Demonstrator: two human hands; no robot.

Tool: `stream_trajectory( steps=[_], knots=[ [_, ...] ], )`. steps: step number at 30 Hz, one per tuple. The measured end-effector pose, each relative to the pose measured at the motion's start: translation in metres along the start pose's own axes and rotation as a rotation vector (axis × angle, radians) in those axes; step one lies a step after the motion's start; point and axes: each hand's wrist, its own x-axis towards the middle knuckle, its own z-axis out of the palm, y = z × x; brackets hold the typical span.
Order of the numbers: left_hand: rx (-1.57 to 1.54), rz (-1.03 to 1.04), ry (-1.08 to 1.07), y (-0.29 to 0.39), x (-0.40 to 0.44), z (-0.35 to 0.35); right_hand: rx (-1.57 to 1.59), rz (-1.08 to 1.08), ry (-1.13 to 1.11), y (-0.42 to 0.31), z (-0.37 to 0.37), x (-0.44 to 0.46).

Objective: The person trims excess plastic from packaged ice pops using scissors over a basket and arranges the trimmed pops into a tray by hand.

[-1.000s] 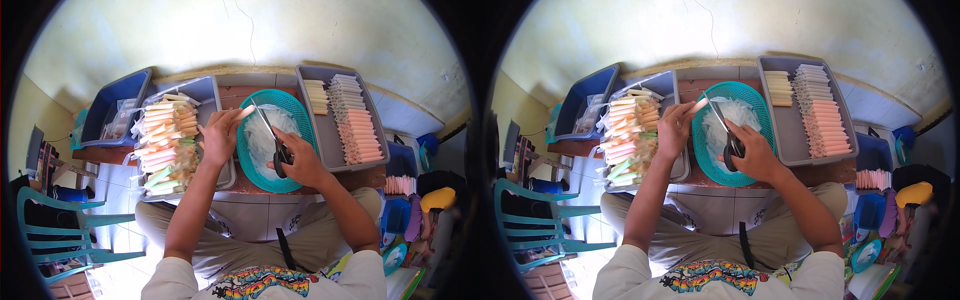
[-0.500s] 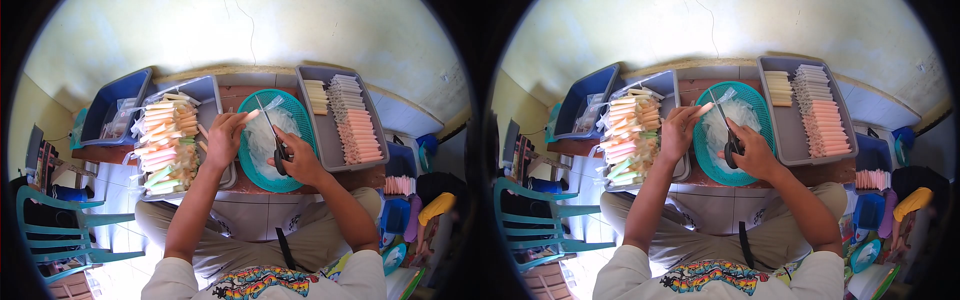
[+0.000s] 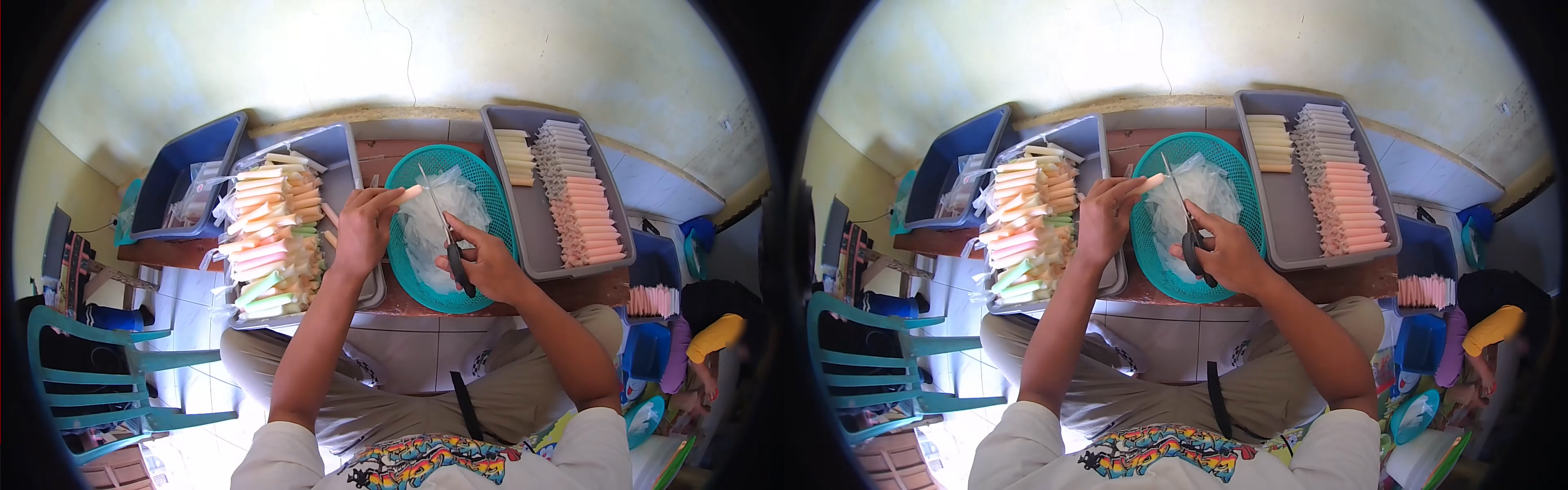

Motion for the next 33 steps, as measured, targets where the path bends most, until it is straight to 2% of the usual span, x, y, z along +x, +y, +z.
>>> stream_trajectory(
  steps=[4,7,13,20,26,29,31,32,33],
  knots=[
    [0.006,0.019,0.017,-0.001,-0.001,0.001,0.061,0.069,-0.048,-0.001,0.0,-0.001],
    [0.011,0.014,0.011,-0.002,-0.001,0.001,0.058,-0.002,-0.05,0.006,0.001,0.0],
    [0.033,0.027,0.008,-0.003,-0.003,0.002,0.207,0.068,-0.078,0.009,0.003,0.004],
    [0.036,0.026,0.019,-0.003,-0.003,0.002,0.171,0.108,-0.121,0.009,-0.002,0.004],
    [0.032,0.021,0.022,0.002,-0.001,0.0,0.145,0.089,-0.068,0.013,0.001,0.005],
    [0.01,0.025,0.04,0.003,-0.001,-0.001,0.06,0.044,0.019,0.015,0.002,0.008],
    [-0.014,0.025,0.058,0.005,-0.001,-0.002,-0.359,-0.101,0.092,0.023,-0.002,0.013],
    [-0.015,0.026,0.058,0.006,-0.001,-0.003,-0.359,-0.1,0.094,0.025,-0.002,0.013],
    [-0.012,0.026,0.057,0.007,-0.001,-0.004,-0.497,-0.134,0.135,0.024,0.0,0.013]
  ],
)
